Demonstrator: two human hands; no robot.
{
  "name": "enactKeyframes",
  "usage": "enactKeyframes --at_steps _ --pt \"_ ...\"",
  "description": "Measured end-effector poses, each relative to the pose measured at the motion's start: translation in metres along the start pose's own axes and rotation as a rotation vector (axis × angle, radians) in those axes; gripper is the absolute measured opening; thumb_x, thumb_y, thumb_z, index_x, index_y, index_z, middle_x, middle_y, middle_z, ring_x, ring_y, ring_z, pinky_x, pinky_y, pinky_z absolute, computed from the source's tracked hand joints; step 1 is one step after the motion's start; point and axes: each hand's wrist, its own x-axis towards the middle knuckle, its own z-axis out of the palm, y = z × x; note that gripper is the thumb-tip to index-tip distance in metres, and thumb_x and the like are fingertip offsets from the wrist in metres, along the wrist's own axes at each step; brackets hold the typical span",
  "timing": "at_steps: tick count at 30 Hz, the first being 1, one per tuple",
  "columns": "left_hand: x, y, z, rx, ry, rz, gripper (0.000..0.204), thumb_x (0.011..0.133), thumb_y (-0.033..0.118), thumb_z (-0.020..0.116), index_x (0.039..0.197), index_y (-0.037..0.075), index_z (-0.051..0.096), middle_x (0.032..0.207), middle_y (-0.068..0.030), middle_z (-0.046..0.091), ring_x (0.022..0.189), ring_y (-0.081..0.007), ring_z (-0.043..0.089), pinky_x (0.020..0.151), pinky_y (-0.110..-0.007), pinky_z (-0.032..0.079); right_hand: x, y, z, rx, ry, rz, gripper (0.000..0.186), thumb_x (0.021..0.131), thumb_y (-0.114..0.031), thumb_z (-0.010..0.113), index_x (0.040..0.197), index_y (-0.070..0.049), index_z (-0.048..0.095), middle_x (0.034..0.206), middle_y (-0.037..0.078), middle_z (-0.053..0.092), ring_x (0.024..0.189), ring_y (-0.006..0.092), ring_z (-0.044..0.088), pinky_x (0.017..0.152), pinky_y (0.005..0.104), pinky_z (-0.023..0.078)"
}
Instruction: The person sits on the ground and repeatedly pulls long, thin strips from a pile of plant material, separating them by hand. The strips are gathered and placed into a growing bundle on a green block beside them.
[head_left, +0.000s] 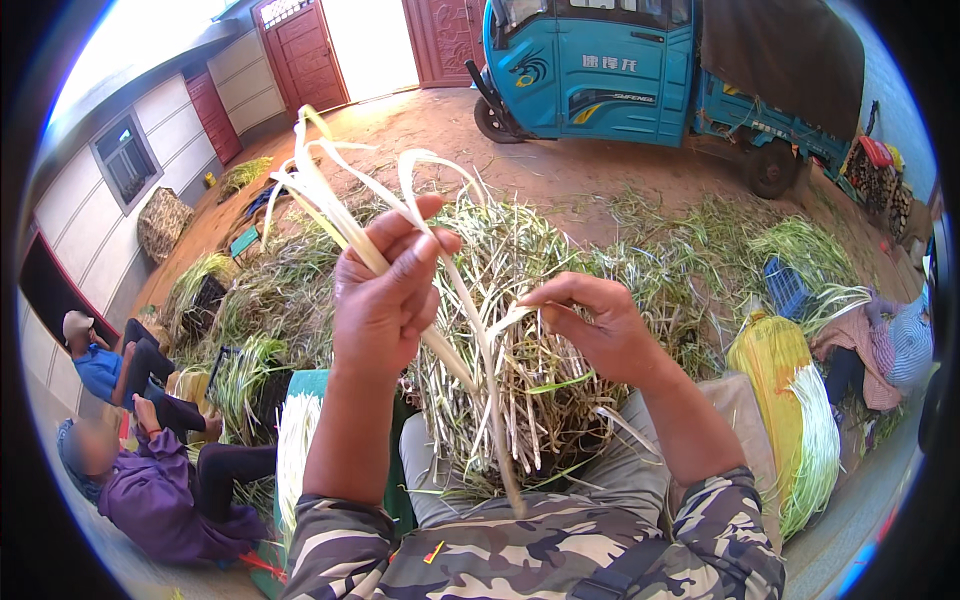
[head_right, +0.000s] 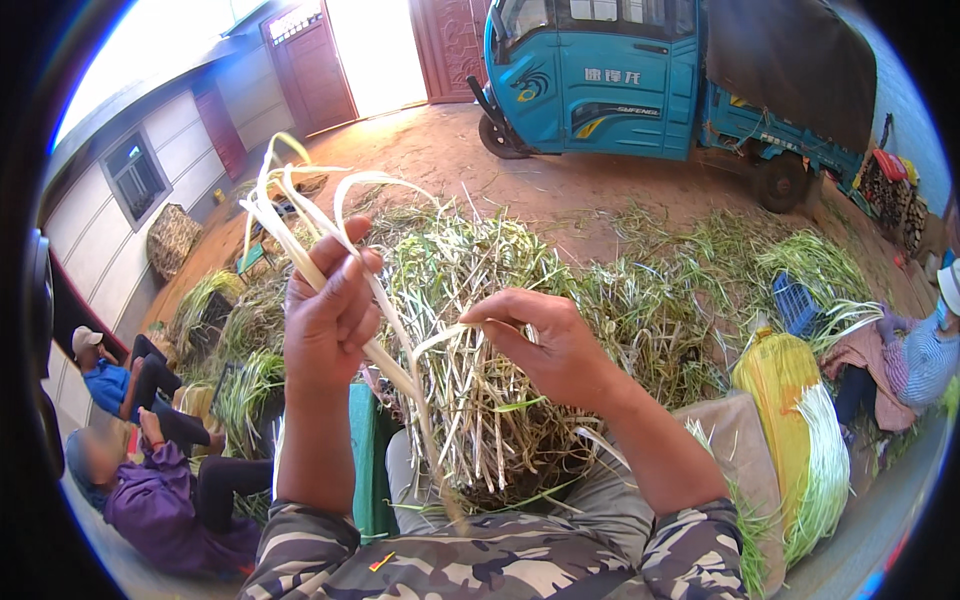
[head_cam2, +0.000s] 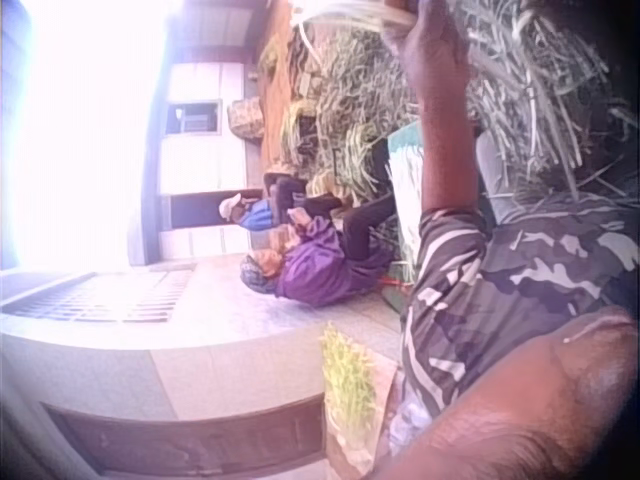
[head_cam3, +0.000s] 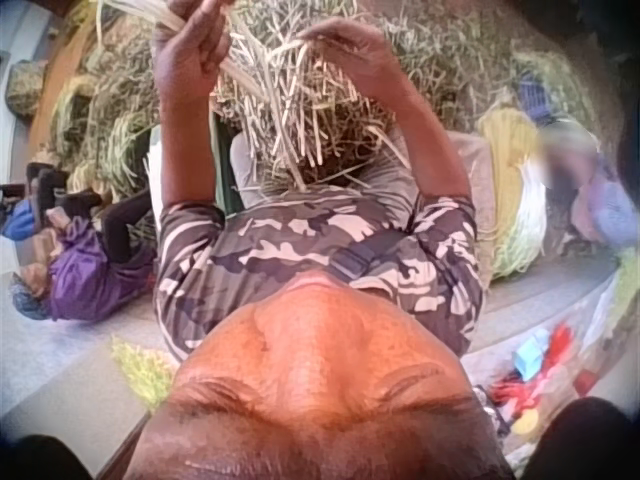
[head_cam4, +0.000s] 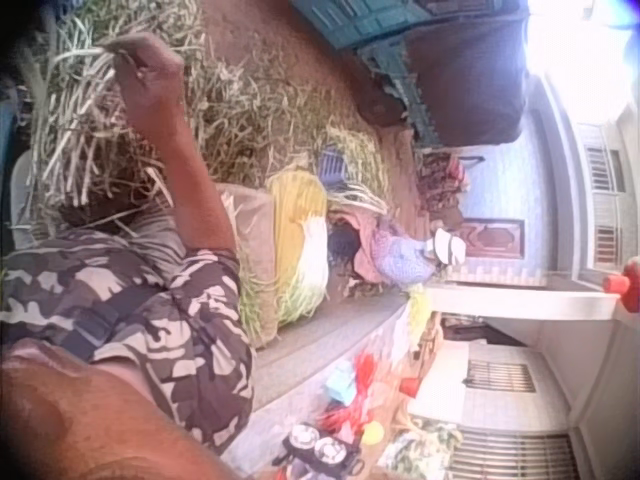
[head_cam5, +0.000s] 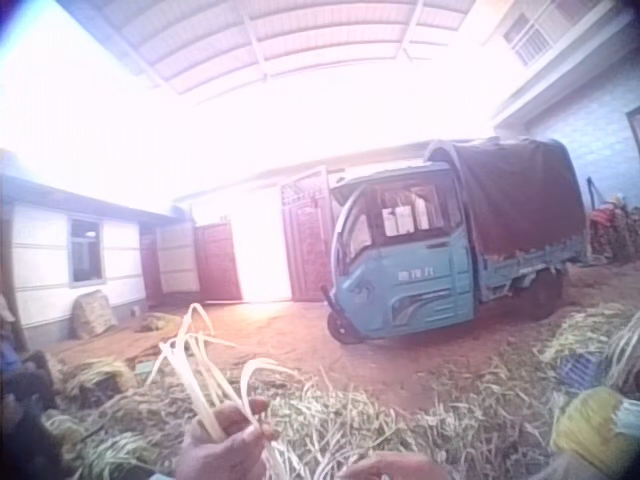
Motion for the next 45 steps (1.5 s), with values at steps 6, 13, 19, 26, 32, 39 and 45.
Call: enactKeyframes --at_steps 6,13,19,26,32,39,45 --pt "0.012 0.001 -0.016 0.031 0.121 0.103 0.032 0.097 0.002 0.063 0.129 -0.002 0.06 0.099 -0.0142 0.072 0.042 0.0006 0.031 0.035 -0.016 0.025 -0.02 0.008 -0.024 -0.256 0.017 -0.108 0.023 0.086 0.007 0.062 0.104 -0.004 0.073 0.082 0.008 0.066 0.074 0.0167 0.062 0.067 0.0308 0.048" --pt "0.023 0.007 -0.035 0.055 0.224 0.217 0.032 0.097 0.005 0.064 0.128 0.0 0.061 0.104 -0.014 0.07 0.045 0.0005 0.032 0.036 -0.016 0.025 -0.045 0.019 -0.042 -0.353 0.069 -0.063 0.022 0.08 0.009 0.06 0.095 -0.002 0.073 0.075 0.006 0.06 0.068 0.0151 0.057 0.063 0.0294 0.045" --pt "0.031 0.016 -0.057 0.055 0.309 0.284 0.034 0.095 0.006 0.067 0.129 0.001 0.061 0.107 -0.0112 0.07 0.047 0.0007 0.031 0.038 -0.016 0.023 -0.059 0.033 -0.061 -0.391 0.14 0.012 0.02 0.079 0.007 0.06 0.091 -0.002 0.073 0.073 0.006 0.058 0.065 0.014 0.054 0.061 0.0288 0.044" --pt "0.033 0.035 -0.084 0.025 0.403 0.37 0.032 0.098 0.008 0.065 0.129 0.002 0.061 0.107 -0.0092 0.07 0.049 -0.0002 0.031 0.038 -0.017 0.023 -0.068 0.04 -0.086 -0.467 0.227 0.038 0.02 0.076 0.007 0.057 0.087 -0.001 0.071 0.075 0.007 0.061 0.067 0.0145 0.056 0.061 0.0284 0.044" --pt "0.03 0.05 -0.106 -0.045 0.391 0.419 0.029 0.099 0.009 0.062 0.128 0.002 0.061 0.11 -0.0095 0.069 0.051 -0.0007 0.031 0.038 -0.017 0.023 -0.067 0.04 -0.104 -0.604 0.322 0.075 0.017 0.078 0.007 0.057 0.085 0.0 0.07 0.073 0.006 0.059 0.064 0.014 0.054 0.058 0.0293 0.042" --pt "0.027 0.061 -0.132 -0.047 0.483 0.471 0.029 0.101 0.01 0.06 0.129 0.002 0.059 0.11 -0.007 0.07 0.049 -0.001 0.027 0.038 -0.017 0.022 -0.064 0.05 -0.13 -0.803 0.413 0.085 0.014 0.081 0.004 0.056 0.082 -0.001 0.069 0.074 0.007 0.06 0.066 0.0154 0.057 0.061 0.0313 0.045" --pt "0.018 0.085 -0.147 -0.116 0.467 0.505 0.028 0.101 0.011 0.06 0.127 0.001 0.06 0.111 -0.0075 0.07 0.05 -0.002 0.026 0.038 -0.017 0.022 -0.055 0.05 -0.158 -0.751 0.557 0.282 0.017 0.091 0.002 0.053 0.094 -0.001 0.069 0.085 0.004 0.064 0.078 0.0119 0.058 0.071 0.0269 0.045"
